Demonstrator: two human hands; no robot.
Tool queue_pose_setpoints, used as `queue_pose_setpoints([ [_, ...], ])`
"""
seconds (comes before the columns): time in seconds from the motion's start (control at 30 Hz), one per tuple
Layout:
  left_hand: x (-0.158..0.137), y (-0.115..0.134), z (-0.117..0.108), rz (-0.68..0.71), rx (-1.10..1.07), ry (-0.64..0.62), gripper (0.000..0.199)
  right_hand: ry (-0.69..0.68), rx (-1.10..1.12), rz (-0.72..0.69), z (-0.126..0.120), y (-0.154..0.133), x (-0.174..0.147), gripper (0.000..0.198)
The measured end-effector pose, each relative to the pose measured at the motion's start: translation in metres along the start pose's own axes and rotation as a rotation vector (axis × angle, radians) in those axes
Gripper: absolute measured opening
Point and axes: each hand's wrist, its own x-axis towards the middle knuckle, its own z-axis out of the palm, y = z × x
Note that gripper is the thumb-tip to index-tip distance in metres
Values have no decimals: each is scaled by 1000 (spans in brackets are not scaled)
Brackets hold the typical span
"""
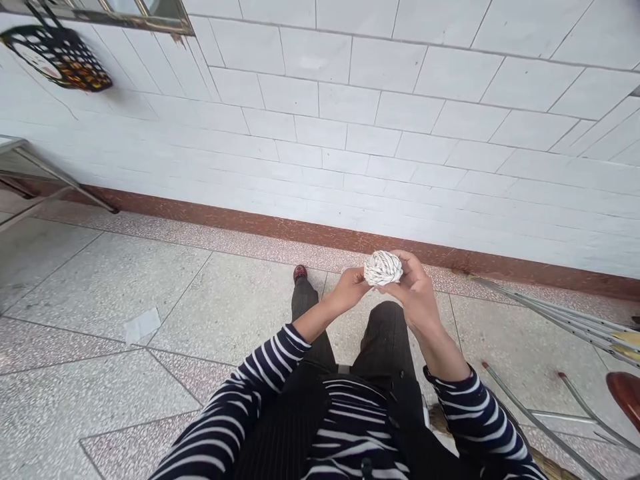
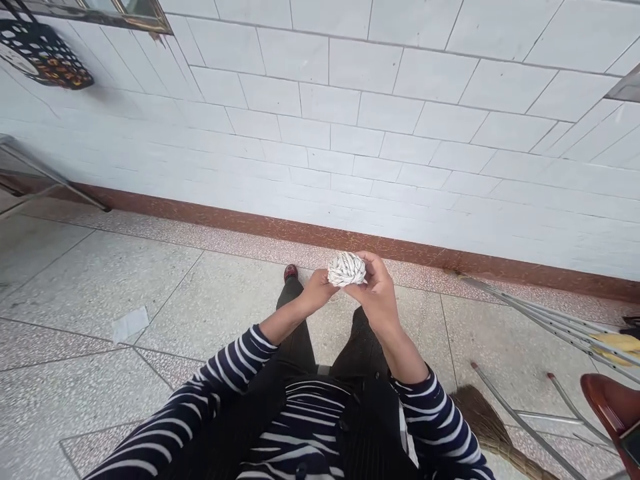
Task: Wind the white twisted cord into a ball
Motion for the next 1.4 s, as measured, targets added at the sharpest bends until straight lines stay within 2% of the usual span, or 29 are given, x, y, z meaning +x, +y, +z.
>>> queue_pose_setpoints([
  [0.1, -11, -15, 0, -50, 141, -80, 37, -22, 76, 89, -12, -2, -4, 60],
  [0.2, -33, -26, -5, -109, 284, -91, 34, -16, 53, 130, -29, -3, 2, 57],
  [0.27, -49, -26, -8, -131, 345, -152, 34, 72, -147, 30, -41, 1, 11, 55],
  [0.37, -67, -16, -10, -98, 422, -310, 38, 259, -620, -154, -52, 20, 29, 53],
  [0.43, -72, -7, -13, 15, 520, -349, 40, 266, -799, -112, -53, 42, 34, 52],
  [0.47, -71, -2, -15, 93, 581, -326, 39, 211, -807, -39, -52, 55, 33, 51],
  [0.57, -59, 3, -27, 304, 754, -204, 36, -26, -569, 208, -43, 94, 13, 53],
  [0.6, -54, 2, -32, 346, 796, -187, 35, -103, -513, 245, -40, 103, 3, 53],
  [0.7, -40, -10, -43, 383, 870, -203, 34, -262, -342, 348, -32, 115, -27, 53],
  [0.77, -36, -22, -45, 353, 866, -208, 32, -289, -106, 483, -31, 113, -41, 55],
  [0.87, -37, -38, -40, 291, 818, -232, 29, -233, 214, 640, -33, 105, -52, 59],
  [1.03, -48, -58, -20, 142, 750, -268, 28, -180, 304, 631, -35, 85, -55, 59],
  [1.27, -57, -72, -15, -76, 402, -208, 29, -104, 120, 377, -40, 45, -44, 49],
  [1.4, -53, -75, -15, -118, 262, -174, 29, -83, 157, 331, -41, 34, -43, 47],
])
